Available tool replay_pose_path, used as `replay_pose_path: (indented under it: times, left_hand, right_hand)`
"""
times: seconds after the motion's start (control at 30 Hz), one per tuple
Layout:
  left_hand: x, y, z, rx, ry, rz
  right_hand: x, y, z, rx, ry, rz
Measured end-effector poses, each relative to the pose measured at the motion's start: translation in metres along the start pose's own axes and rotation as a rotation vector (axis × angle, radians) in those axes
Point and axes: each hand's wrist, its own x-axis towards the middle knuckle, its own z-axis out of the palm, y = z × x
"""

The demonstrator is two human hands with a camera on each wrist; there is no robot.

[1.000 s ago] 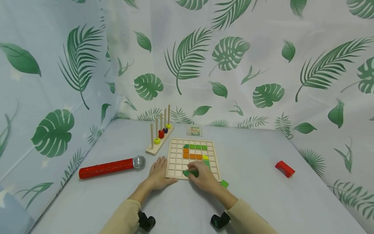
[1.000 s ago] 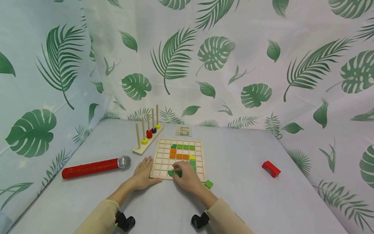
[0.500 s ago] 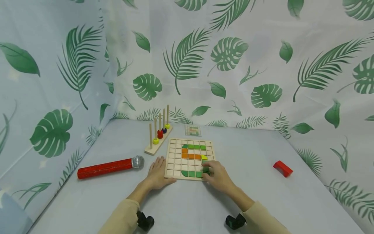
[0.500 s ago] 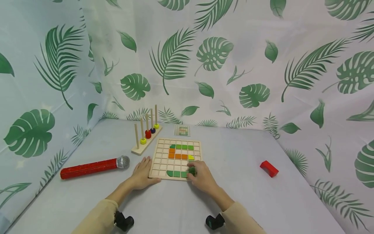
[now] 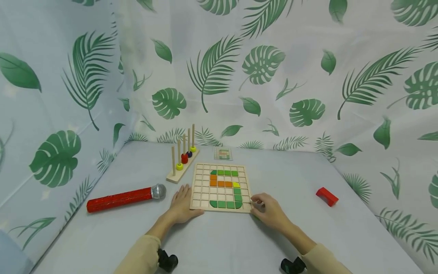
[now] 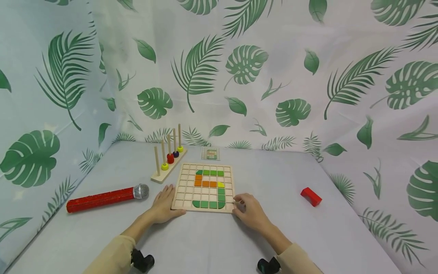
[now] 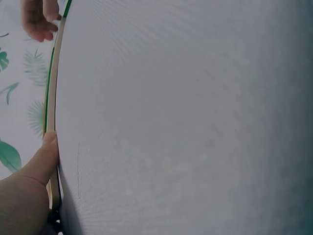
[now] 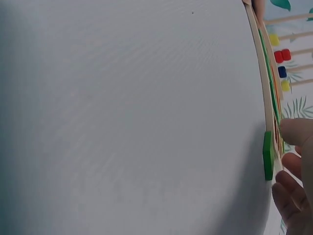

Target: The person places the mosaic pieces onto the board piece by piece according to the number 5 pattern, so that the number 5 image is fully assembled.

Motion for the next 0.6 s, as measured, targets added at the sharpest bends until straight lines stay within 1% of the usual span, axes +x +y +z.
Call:
replay_pose_path:
  times: [0.17, 0.3, 0.5, 0.6]
  left_hand:
    - [0.000, -0.002, 0.001, 0.000, 0.003, 0.001]
    - [-0.001, -0.002, 0.002, -0.001, -0.003, -0.003]
    - [-0.001, -0.001, 0.001, -0.003, 0.001, 0.000]
    - [-0.002, 0.001, 0.000, 0.000, -0.001, 0.000]
  right_hand:
    - [-0.007, 0.005, -0.003, 0.008, -0.032, -0.032]
    - [-0.012, 0.007, -0.006, -0.006, -0.049, -0.054]
    - [-0.018, 0.010, -0.009, -0.055, -0.046, -0.050]
    - [-0.019, 0.010, -0.010, -0.050, -0.026, -0.044]
